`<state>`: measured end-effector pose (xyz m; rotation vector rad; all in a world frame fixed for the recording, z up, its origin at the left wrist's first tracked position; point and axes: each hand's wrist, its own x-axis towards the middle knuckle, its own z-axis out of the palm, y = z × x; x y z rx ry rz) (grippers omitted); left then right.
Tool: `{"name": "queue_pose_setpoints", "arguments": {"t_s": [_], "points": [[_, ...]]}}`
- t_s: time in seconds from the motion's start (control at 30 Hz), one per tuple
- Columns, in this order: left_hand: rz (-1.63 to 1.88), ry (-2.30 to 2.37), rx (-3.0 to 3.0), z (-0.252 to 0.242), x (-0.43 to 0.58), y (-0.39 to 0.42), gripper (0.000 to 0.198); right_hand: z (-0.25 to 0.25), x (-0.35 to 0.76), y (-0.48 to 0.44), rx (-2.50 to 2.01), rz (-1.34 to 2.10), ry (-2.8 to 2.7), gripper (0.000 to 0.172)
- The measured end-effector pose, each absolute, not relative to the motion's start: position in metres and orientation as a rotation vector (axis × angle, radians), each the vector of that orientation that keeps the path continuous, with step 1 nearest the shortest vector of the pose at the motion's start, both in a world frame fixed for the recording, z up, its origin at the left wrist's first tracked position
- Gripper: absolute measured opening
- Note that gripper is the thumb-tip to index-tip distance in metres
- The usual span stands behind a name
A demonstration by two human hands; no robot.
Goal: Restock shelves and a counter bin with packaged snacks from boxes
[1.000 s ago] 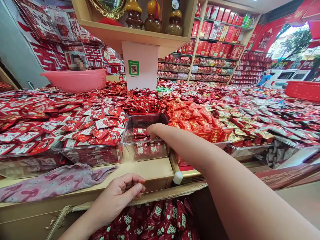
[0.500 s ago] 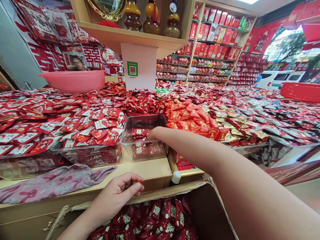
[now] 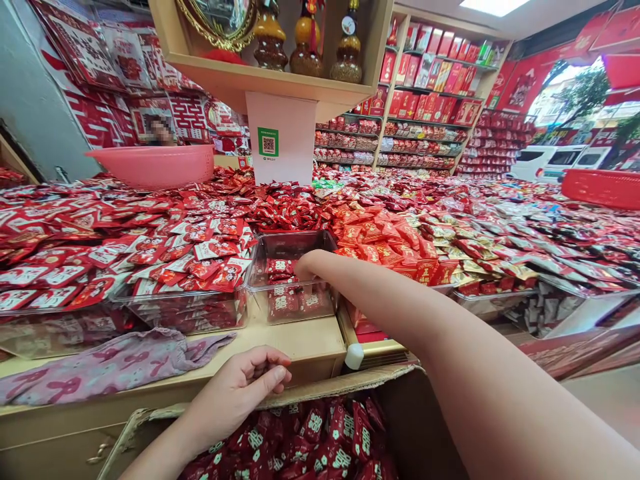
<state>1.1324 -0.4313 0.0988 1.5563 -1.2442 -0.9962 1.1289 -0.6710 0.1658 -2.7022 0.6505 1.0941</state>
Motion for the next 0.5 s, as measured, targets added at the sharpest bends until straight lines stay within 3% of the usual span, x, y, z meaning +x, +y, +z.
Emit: {"name": "queue_pose_setpoints", "arguments": {"t_s": [0.13, 0.23, 0.5], "points": [[-0.991, -1.25, 1.559, 0.098, 1.132, -0.431, 0.023, 0.171, 1.133, -0.66, -2.902, 0.871, 0.613, 0.064], [-0.995, -1.241, 1.56, 0.098, 1.132, -0.431, 0.024, 0.174, 1.13, -0.652, -2.943, 0.803, 0.62, 0.068], [-0.997, -1.245, 1.562, 0.1, 1.132, -0.431, 0.024, 0.173, 1.129, -0.652, -2.827, 0.899, 0.691, 0.041]]}}
